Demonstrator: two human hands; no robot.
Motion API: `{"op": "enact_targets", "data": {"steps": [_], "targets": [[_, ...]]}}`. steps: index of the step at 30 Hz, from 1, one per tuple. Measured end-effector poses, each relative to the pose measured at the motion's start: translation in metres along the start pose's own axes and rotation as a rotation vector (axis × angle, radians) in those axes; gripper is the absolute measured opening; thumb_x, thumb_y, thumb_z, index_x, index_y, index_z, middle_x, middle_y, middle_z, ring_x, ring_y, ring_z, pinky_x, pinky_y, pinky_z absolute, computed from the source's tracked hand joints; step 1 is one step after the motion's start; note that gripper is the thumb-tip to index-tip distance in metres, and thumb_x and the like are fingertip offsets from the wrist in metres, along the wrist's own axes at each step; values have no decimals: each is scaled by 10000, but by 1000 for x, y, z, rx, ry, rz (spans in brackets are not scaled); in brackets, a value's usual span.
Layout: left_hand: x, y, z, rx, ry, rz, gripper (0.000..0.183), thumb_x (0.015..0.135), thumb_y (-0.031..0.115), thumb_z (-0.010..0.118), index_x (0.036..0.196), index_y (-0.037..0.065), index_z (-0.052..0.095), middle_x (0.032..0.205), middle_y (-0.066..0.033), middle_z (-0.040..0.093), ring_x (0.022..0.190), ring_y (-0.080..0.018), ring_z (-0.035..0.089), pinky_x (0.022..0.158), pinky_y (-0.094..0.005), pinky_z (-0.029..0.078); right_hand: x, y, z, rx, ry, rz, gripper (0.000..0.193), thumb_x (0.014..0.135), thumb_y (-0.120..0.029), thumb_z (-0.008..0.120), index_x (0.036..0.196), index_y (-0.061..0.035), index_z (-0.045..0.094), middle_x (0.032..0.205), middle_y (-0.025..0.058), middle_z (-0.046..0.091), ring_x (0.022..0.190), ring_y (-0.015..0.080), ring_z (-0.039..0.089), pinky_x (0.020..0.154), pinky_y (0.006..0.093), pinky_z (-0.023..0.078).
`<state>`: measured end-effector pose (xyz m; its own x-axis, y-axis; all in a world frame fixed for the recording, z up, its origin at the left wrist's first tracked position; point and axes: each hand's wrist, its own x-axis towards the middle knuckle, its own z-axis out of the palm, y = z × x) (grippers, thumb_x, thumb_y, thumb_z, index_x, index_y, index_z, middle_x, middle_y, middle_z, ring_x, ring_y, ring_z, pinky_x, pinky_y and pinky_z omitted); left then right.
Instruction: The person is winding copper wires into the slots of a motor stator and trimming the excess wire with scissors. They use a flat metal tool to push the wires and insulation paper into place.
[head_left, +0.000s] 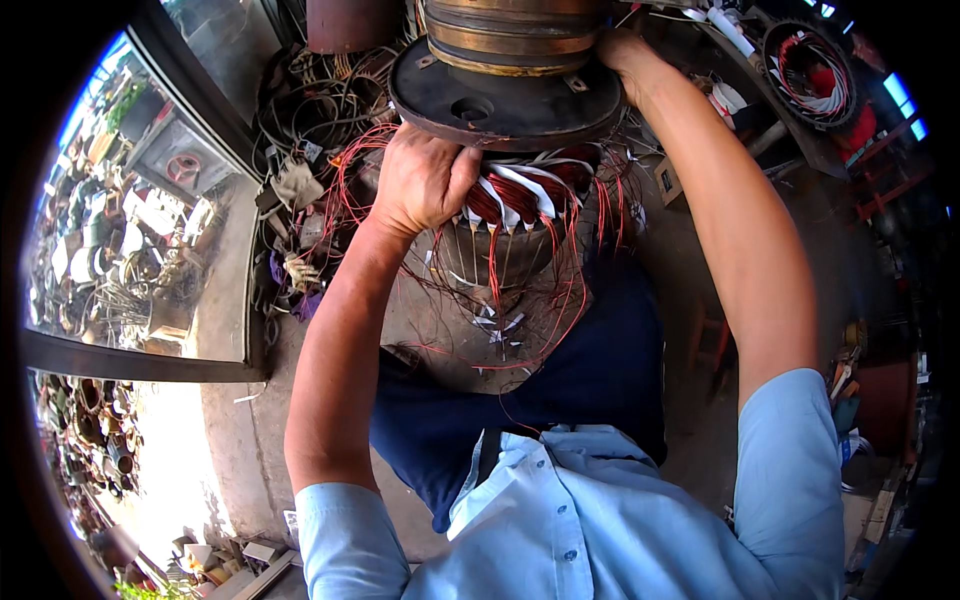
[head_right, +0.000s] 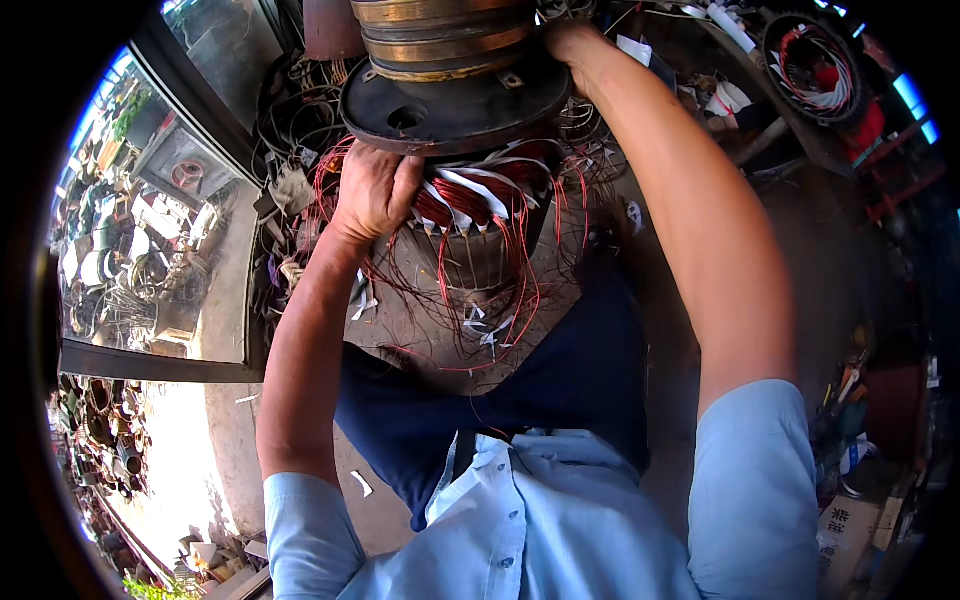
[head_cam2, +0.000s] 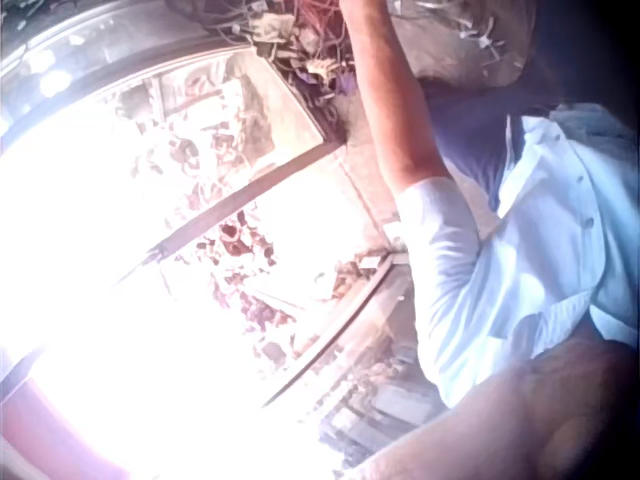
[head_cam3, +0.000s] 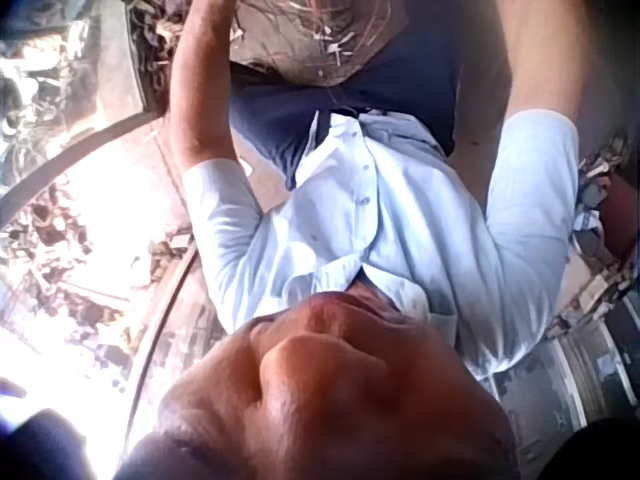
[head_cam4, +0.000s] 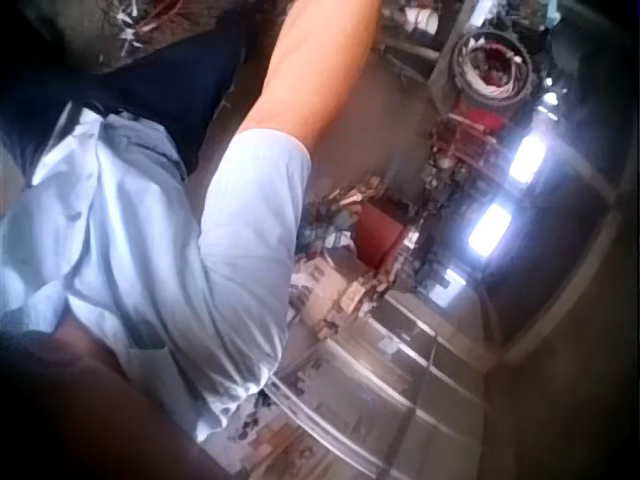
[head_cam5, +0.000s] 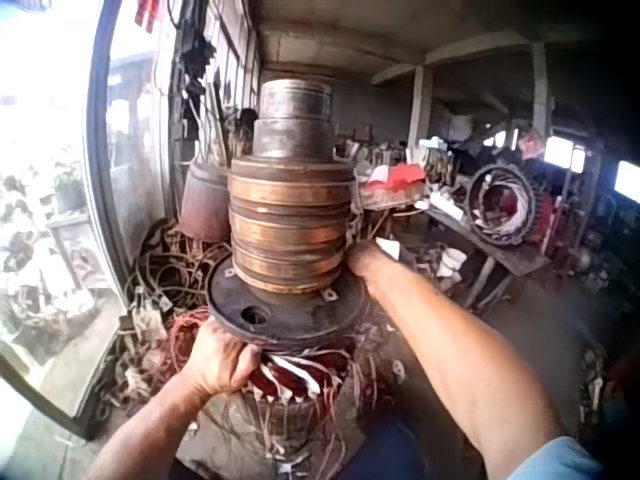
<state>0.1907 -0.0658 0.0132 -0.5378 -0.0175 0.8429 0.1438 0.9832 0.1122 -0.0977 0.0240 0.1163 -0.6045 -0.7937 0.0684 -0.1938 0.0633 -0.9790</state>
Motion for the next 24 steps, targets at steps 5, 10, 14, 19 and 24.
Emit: {"op": "enact_targets", "data": {"steps": [5, 10, 14, 19, 24], "targets": [[2, 7, -10, 27, -164, -84, 276, 1040, 225, 558, 1160, 35, 719, 1094, -219, 713, 1048, -457, 640, 939, -510, 493, -26, 19, -9, 55, 155, -4, 328, 1017, -313, 718, 1113, -3, 676, 1006, 72, 724, 877, 166, 715, 753, 341, 582], [-3, 46, -15, 77, -64, -221, 263, 938, 94, 660, 1190, 33, 706, 1158, -195, 688, 1064, -435, 641, 937, -490, 519, -149, 45, -47, 202, 215, -11, 424, 1063, -384, 653, 1335, -74, 556, 1020, 108, 759, 679, 163, 724, 547, 249, 518], [-17, 118, -3, 97, -17, -63, 437, 751, 38, 714, 1185, -10, 688, 1170, -181, 667, 1133, -384, 656, 1070, -546, 490, -257, 119, -67, 270, 203, 91, 518, 1048, -401, 674, 1383, -37, 517, 978, 145, 770, 569, 133, 673, 468, 207, 459], [-38, 198, 38, 167, -178, -314, 513, 810, 94, 731, 1307, -8, 654, 1309, -173, 668, 1280, -370, 609, 1186, -572, 353, -350, 170, -35, 210, 131, 312, 483, 1056, -207, 668, 1437, -26, 433, 995, 155, 751, 606, 121, 662, 537, 201, 479], [-12, 208, 61, 268, -175, -313, 510, 846, 141, 735, 1320, -24, 644, 1317, -200, 652, 1253, -389, 607, 1071, -531, 423, -381, 163, -25, 269, 21, 233, 447, 1053, -68, 630, 1444, -31, 418, 1063, 174, 745, 732, 115, 677, 591, 223, 524]]}}
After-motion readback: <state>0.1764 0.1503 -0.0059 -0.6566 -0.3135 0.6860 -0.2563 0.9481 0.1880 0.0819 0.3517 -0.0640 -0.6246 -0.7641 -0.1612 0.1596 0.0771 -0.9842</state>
